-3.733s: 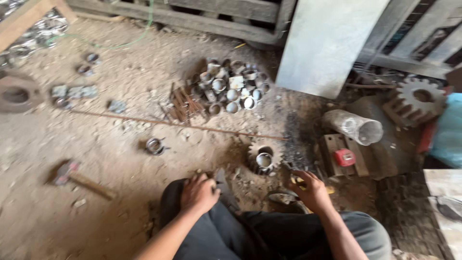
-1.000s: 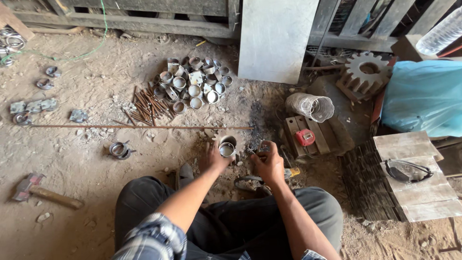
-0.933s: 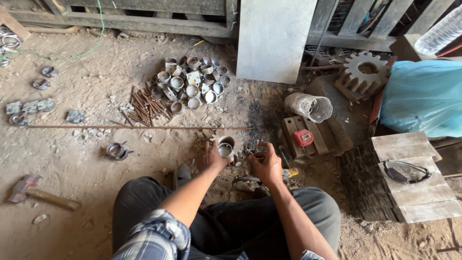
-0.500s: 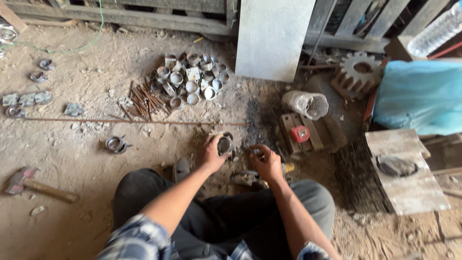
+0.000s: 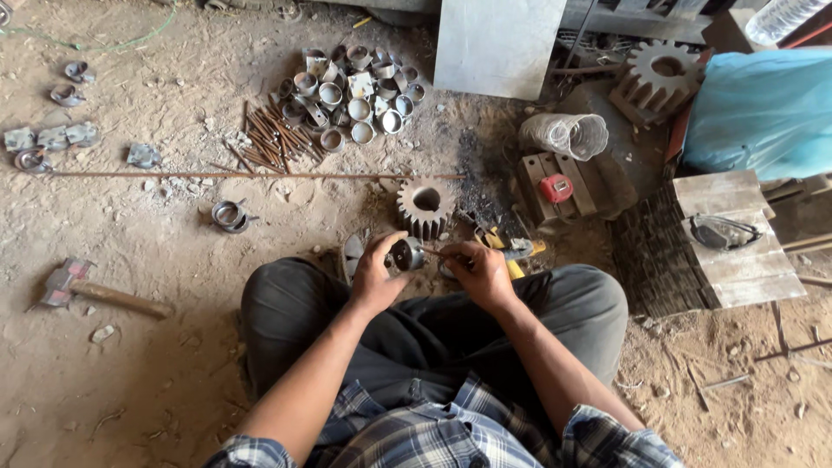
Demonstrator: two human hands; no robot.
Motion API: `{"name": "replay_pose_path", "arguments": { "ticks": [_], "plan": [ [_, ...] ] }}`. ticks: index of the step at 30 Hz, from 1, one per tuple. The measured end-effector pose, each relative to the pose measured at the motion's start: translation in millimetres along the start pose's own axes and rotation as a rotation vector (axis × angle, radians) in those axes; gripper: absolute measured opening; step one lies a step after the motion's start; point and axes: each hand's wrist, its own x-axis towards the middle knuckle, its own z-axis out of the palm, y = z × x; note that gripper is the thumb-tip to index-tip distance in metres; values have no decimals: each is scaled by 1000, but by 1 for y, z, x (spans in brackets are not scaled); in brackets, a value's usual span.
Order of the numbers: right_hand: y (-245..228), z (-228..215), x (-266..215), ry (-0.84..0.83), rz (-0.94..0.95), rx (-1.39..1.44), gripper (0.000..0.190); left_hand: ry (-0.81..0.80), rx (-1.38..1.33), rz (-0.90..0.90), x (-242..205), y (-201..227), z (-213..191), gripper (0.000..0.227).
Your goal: The person sits on the floor and welds small metal rings onto a gear-like metal component using a handheld welding tool. They repeatedly pick up rings, position them on the gear, and apply welds, creating sparks.
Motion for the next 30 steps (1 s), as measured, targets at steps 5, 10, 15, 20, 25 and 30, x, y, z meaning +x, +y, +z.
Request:
{"name": "replay_pose_path", "arguments": {
  "ticks": [5,10,15,20,25,30],
  "plan": [
    [9,-1,-7,-72,-45,-121,22,-87,8,44,-10,-2,-6,71],
    [20,2,-10,-48,-74,-122,20,-108,-3,-6,-14,-3,-5,72],
    [22,0,-9,-77,-48,-156,20,-125,29,-27,-13,-6,-3,71],
    [20,1,-10,-74,-51,-160,19,-157,2,-91,-13,-12,3,72],
    [19,1,-9,-81,-97,-164,21,-182,29,-102,-13,-15,1,70],
    [26,1,-9,-184,-29,-19,23,-245,85,-4,-15,-12,-1,68]
  ]
}}
